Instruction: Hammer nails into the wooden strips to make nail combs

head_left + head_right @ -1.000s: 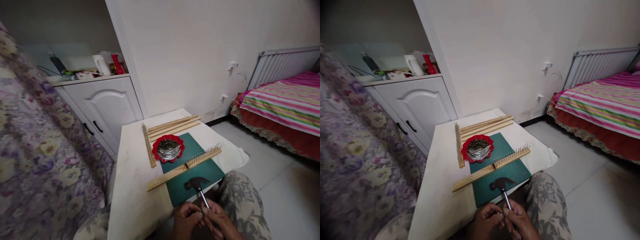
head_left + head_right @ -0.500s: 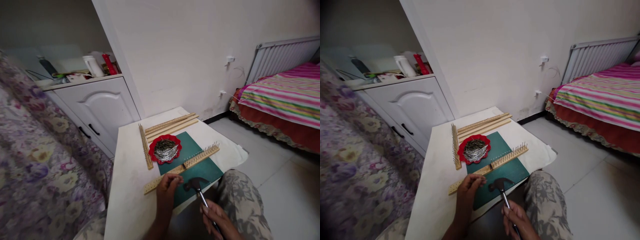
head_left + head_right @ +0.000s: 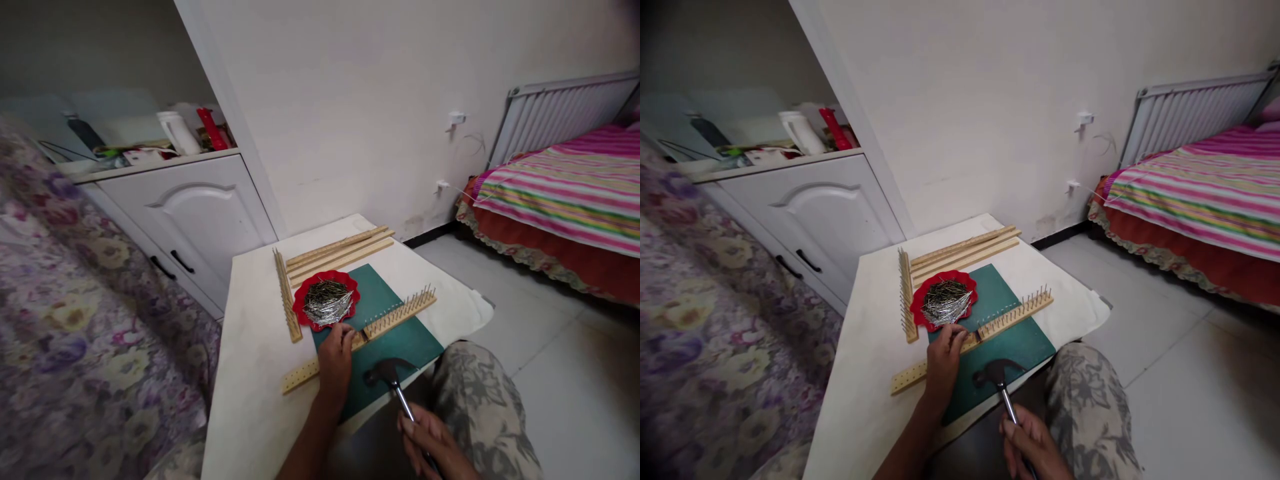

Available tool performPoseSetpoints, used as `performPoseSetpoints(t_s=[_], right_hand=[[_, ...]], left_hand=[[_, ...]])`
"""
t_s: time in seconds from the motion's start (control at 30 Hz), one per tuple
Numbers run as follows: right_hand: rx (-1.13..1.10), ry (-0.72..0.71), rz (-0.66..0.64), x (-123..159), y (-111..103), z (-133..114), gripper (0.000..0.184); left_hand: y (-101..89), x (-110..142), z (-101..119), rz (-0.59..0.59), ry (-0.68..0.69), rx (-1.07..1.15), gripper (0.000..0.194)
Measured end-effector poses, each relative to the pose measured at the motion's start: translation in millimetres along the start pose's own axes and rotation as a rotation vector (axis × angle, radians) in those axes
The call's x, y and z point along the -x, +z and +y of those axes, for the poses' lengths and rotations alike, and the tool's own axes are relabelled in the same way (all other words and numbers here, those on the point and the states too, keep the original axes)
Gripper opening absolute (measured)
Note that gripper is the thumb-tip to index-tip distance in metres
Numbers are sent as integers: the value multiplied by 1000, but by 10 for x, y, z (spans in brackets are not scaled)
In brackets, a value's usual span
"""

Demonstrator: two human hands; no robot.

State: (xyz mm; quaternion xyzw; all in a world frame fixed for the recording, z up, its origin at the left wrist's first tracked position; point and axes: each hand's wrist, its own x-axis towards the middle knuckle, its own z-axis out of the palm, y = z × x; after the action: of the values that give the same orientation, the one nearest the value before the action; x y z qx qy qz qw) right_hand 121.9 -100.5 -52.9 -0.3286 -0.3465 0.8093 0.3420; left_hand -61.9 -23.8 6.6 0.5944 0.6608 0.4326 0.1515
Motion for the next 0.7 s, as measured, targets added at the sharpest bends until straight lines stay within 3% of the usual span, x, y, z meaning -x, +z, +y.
performPoseSetpoints(t_s=[0.33, 0.7], right_hand=[[28, -30, -61, -82, -94, 100, 42], [77, -40, 16, -22, -19, 36, 38]], left_hand=[[48, -18, -66, -37, 23, -88, 19], [51, -45, -42, -57, 96, -152, 19]])
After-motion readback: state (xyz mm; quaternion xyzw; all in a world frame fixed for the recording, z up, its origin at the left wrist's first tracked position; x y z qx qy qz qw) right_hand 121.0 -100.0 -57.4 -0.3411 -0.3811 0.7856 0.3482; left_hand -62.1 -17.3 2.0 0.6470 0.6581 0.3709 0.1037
